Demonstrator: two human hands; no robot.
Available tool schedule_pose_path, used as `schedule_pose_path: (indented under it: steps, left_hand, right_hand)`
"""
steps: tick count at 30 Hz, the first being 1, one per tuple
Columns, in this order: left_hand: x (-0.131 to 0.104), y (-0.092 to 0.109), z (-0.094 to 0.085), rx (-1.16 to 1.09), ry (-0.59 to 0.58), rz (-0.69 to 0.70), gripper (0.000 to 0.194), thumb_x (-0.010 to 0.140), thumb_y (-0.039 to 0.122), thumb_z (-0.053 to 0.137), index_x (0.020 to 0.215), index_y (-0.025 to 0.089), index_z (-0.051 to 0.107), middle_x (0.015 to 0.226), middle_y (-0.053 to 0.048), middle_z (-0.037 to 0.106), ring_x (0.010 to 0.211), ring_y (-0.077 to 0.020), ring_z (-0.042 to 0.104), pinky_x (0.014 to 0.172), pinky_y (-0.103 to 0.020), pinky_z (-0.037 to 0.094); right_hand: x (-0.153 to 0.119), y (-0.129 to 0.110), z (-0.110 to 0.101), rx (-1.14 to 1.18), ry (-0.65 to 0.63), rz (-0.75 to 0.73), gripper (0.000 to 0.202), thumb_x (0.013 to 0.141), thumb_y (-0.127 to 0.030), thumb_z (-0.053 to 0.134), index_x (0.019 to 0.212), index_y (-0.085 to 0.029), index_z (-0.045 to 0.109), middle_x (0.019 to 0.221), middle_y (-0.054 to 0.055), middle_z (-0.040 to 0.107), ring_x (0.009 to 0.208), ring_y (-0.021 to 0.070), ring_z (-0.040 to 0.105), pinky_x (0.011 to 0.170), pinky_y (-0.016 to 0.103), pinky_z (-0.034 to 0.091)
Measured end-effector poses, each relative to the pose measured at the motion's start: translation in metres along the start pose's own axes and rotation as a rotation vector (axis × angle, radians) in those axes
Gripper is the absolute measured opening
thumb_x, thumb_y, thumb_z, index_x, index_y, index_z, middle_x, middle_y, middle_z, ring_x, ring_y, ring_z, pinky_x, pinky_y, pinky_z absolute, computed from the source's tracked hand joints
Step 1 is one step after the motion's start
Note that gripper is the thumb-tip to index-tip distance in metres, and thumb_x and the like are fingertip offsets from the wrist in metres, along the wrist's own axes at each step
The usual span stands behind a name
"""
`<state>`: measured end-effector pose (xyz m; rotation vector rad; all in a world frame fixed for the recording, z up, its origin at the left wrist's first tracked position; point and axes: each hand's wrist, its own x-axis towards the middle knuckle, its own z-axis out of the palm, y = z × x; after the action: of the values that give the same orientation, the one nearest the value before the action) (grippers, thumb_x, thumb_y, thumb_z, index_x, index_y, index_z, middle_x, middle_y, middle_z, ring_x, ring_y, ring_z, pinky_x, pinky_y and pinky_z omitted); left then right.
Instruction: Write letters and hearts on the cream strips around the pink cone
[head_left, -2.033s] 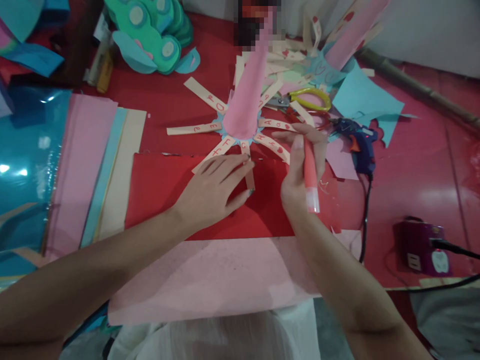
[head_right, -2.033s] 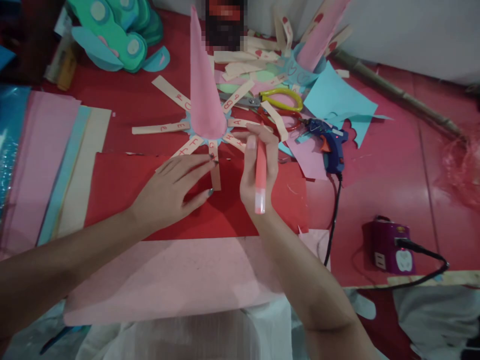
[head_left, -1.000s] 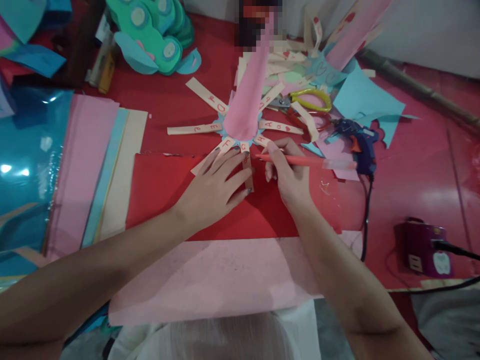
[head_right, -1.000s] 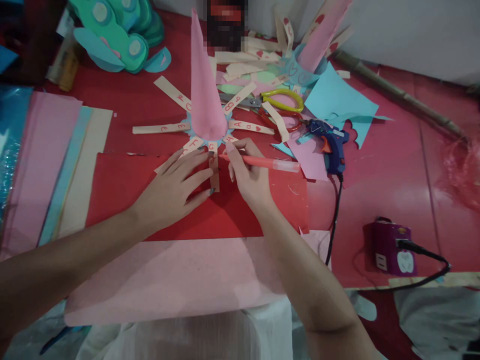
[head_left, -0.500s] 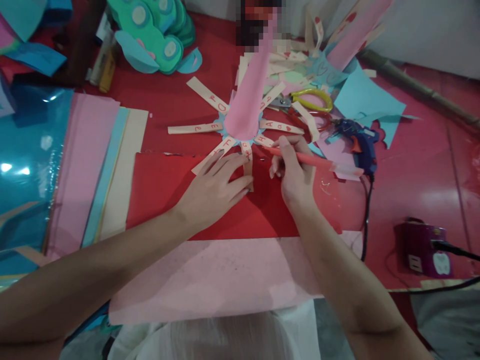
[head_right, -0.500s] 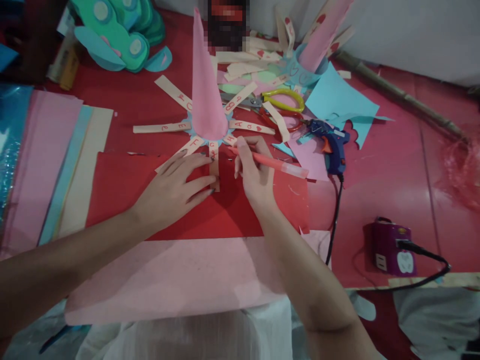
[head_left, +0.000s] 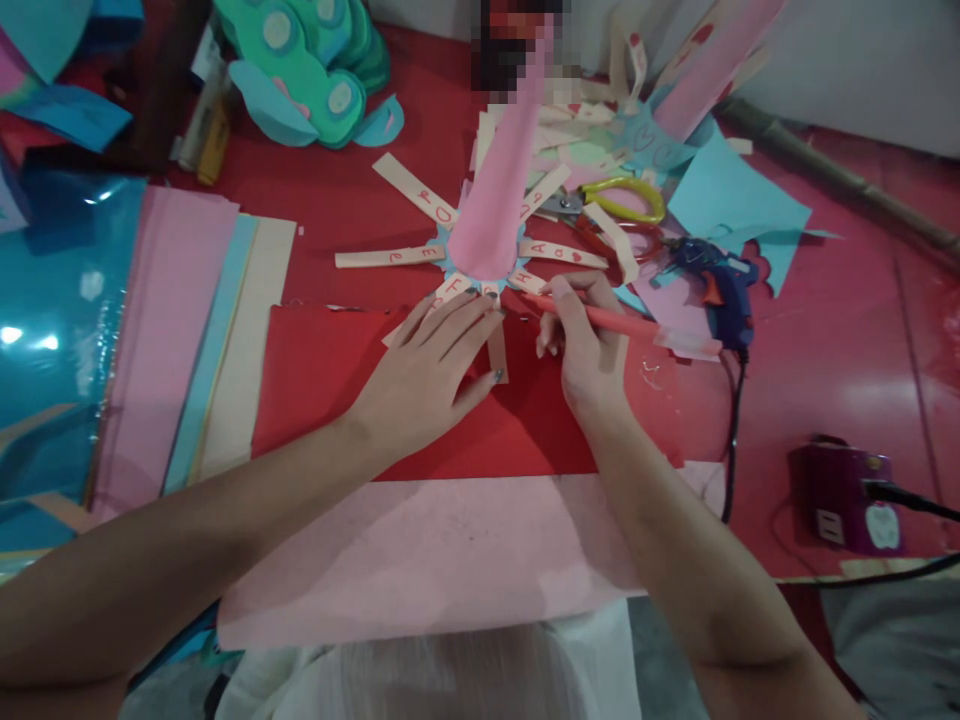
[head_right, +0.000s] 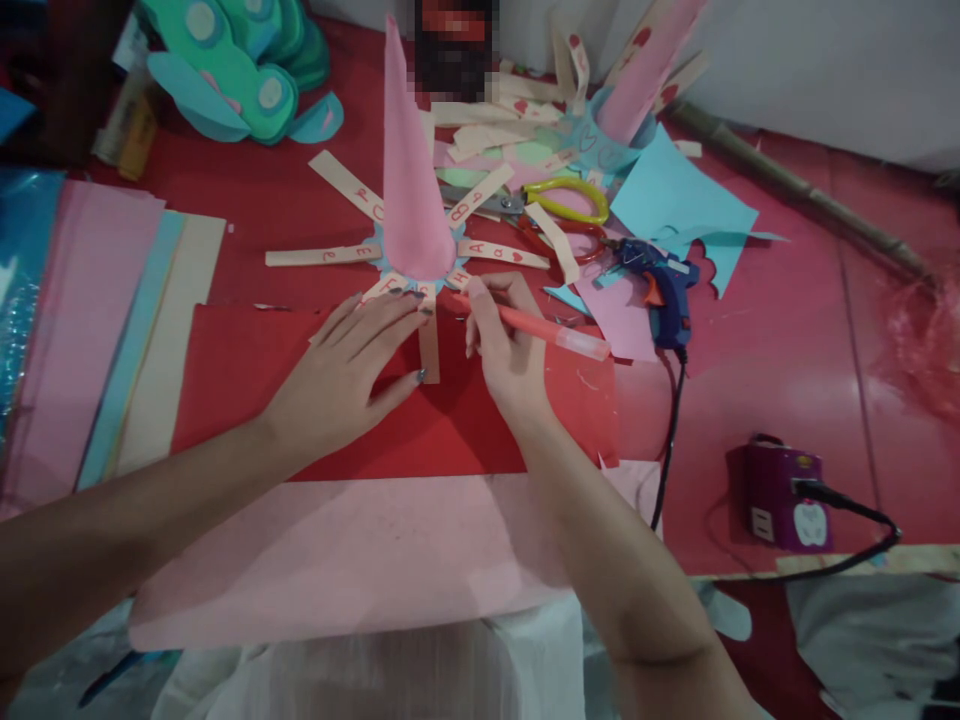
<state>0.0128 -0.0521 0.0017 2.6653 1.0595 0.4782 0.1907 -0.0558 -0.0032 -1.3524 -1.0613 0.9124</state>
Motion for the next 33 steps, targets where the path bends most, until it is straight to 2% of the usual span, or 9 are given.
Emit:
schedule_pose_path:
  steps: [4, 10, 15, 21, 28, 33]
  left_hand:
    - [0.0009, 0.0002, 0.0017, 0.022, -0.086, -0.081, 0.047, 0.097, 0.031, 0.042, 0.138, 0.007, 0.046, 0.148, -0.017, 0.045, 0.141, -0.0292, 0.037, 0.118, -0.051, 0.027]
    - [0.0004, 0.0010, 0.0015, 0.012, -0.109, -0.182, 0.049, 0.095, 0.032, 0.046, 0.140, 0.013, 0.047, 0.150, -0.018, 0.040, 0.142, -0.0334, 0.034, 0.117, -0.058, 0.025]
    - [-0.0003, 0.0005, 0.0027, 0.030, -0.116, -0.180, 0.053, 0.093, 0.034, 0.050, 0.140, 0.011, 0.046, 0.150, -0.019, 0.041, 0.141, -0.0343, 0.035, 0.116, -0.058, 0.026]
    - [-0.0001, 0.0000, 0.0031, 0.014, -0.111, -0.188, 0.050, 0.094, 0.035, 0.050, 0.138, 0.013, 0.048, 0.150, -0.018, 0.041, 0.141, -0.0336, 0.035, 0.117, -0.057, 0.026]
    - [-0.0001, -0.0001, 0.0018, 0.051, -0.126, -0.163, 0.047, 0.096, 0.036, 0.046, 0.138, 0.015, 0.049, 0.150, -0.019, 0.040, 0.141, -0.0344, 0.035, 0.115, -0.057, 0.028]
    - [0.0005, 0.0007, 0.0010, 0.052, -0.128, -0.166, 0.047, 0.094, 0.034, 0.049, 0.138, 0.015, 0.050, 0.149, -0.020, 0.041, 0.141, -0.0352, 0.035, 0.115, -0.058, 0.028]
  right_hand:
    - [0.0001, 0.0005, -0.0005, 0.008, 0.005, 0.006, 0.022, 0.090, -0.040, 0.056, 0.077, -0.023, 0.051, 0.045, -0.010, 0.043, 0.036, 0.0067, 0.037, 0.039, 0.023, 0.030]
    - [-0.0025, -0.0027, 0.0004, -0.012, -0.051, 0.018, 0.027, 0.086, -0.038, 0.062, 0.069, -0.023, 0.047, 0.044, -0.010, 0.045, 0.038, 0.0069, 0.041, 0.043, 0.024, 0.031]
    - [-0.0040, -0.0027, 0.0017, -0.073, -0.112, 0.003, 0.037, 0.084, -0.035, 0.064, 0.059, -0.021, 0.042, 0.042, -0.010, 0.045, 0.038, 0.0050, 0.040, 0.045, 0.023, 0.033]
    - [-0.0031, -0.0001, 0.0016, -0.136, -0.116, -0.031, 0.036, 0.084, -0.036, 0.063, 0.059, -0.021, 0.042, 0.042, -0.009, 0.048, 0.039, 0.0052, 0.042, 0.046, 0.023, 0.036]
    - [-0.0034, -0.0025, 0.0014, -0.096, -0.063, 0.005, 0.038, 0.083, -0.036, 0.064, 0.057, -0.021, 0.041, 0.042, -0.010, 0.045, 0.038, 0.0043, 0.042, 0.045, 0.022, 0.035]
    - [-0.0040, -0.0008, 0.0014, -0.117, -0.103, -0.022, 0.036, 0.085, -0.036, 0.062, 0.058, -0.021, 0.042, 0.042, -0.009, 0.047, 0.040, 0.0047, 0.043, 0.046, 0.022, 0.035]
